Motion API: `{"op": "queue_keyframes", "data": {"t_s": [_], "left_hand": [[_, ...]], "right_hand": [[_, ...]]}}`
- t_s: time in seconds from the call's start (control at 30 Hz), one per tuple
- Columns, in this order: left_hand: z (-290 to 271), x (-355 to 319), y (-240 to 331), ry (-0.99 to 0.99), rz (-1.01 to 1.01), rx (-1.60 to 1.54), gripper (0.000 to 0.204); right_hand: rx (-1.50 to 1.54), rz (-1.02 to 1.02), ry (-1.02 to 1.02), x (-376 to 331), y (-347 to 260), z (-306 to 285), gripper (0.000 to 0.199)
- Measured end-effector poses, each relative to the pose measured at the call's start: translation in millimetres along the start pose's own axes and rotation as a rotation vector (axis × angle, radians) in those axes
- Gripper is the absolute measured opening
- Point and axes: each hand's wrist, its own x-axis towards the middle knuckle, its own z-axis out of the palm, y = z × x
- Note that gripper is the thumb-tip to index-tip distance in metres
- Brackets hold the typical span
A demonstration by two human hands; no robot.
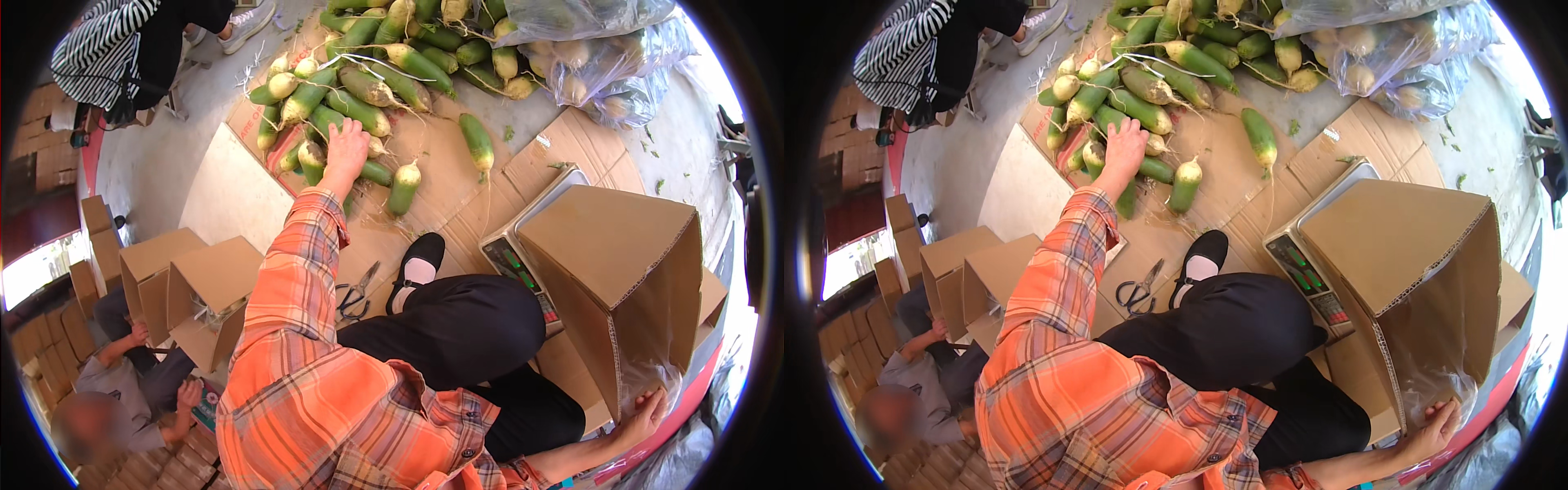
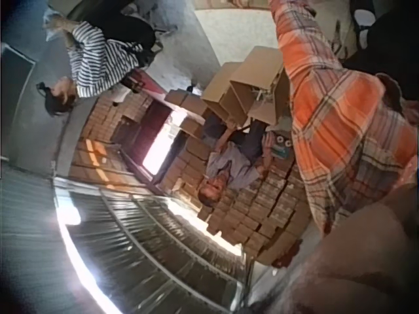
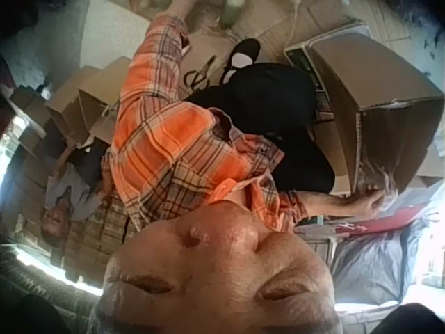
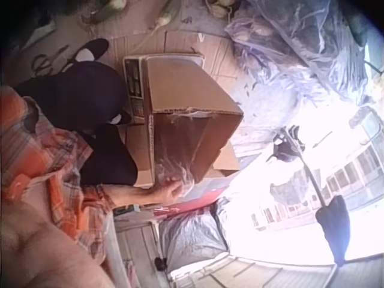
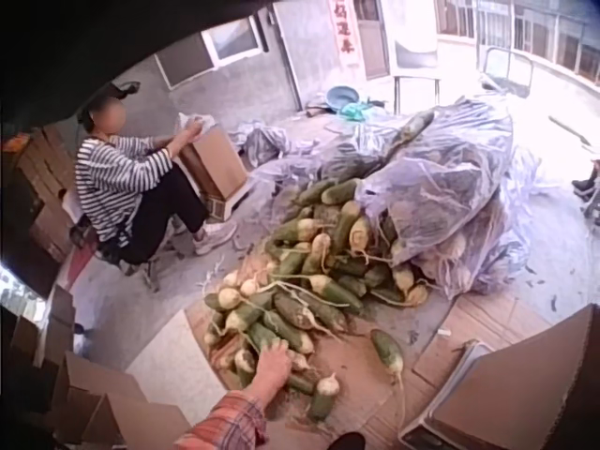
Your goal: Packing radishes into cardboard boxes and weighing them.
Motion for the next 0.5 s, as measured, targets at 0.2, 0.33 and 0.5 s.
{"op": "queue_keyframes", "data": {"t_s": [0.2, 0.33, 0.5], "left_hand": [[11, 6, -6, -0.044, 0.209, 0.038, 0.014], [16, -1, -15, -0.069, 0.24, -0.046, 0.012], [-31, 10, -44, 0.208, 0.014, -1.05, 0.014]], "right_hand": [[0.038, 0.03, -0.048, 1, 6, -1, 0.02], [0.062, 0.02, -0.068, -2, 8, -1, 0.021], [0.098, 0.036, -0.119, -4, 3, 2, 0.024]]}}
